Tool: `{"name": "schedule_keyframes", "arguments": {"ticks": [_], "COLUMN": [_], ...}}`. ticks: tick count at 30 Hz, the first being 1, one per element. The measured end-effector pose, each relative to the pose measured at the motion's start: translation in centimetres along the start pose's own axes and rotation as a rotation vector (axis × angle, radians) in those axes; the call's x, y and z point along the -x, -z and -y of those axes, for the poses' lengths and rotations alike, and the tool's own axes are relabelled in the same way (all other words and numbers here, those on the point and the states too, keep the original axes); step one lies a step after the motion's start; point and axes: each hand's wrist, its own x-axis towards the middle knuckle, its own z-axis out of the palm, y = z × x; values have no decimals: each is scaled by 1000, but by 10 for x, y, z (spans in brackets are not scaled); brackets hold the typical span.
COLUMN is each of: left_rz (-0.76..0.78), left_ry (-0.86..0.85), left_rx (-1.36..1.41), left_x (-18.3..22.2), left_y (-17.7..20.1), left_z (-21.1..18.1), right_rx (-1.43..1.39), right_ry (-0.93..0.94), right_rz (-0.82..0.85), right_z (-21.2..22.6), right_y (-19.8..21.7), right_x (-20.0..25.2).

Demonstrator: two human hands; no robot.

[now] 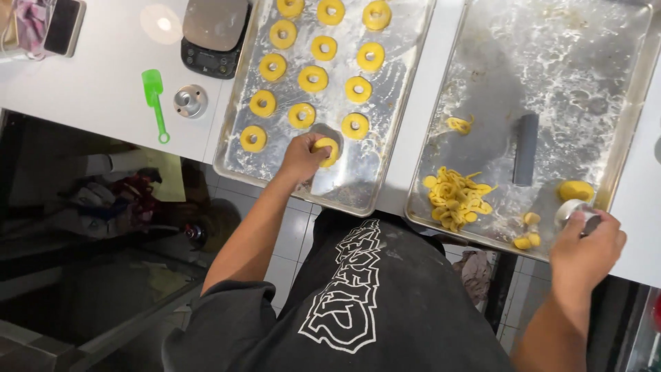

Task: The person is preparing small ring-shaped pastries by flattening dough and using a circular cutter to shape them before placing them on a baking sheet.

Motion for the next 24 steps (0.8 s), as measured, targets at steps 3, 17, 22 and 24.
{"name": "schedule_keyframes", "arguments": {"ticks": [3, 17, 22, 24], "left_rz": [43, 132, 125, 57], "left_ry": [55, -82, -96, -121], "left_rx": [-65, -352, -296, -289], "left_x": [6, 14, 14, 8], "left_y": [40, 79, 84, 84], "left_z": [5, 17, 18, 23], "right_rx": [15, -40, 30, -51], "right_ry": [55, 61, 78, 70], "right_rz": [-30, -85, -152, -169], "right_z": [-13, 5, -7, -5], "right_y": [0, 16, 21, 25], "right_x": [-4, -9, -6, -4]}}
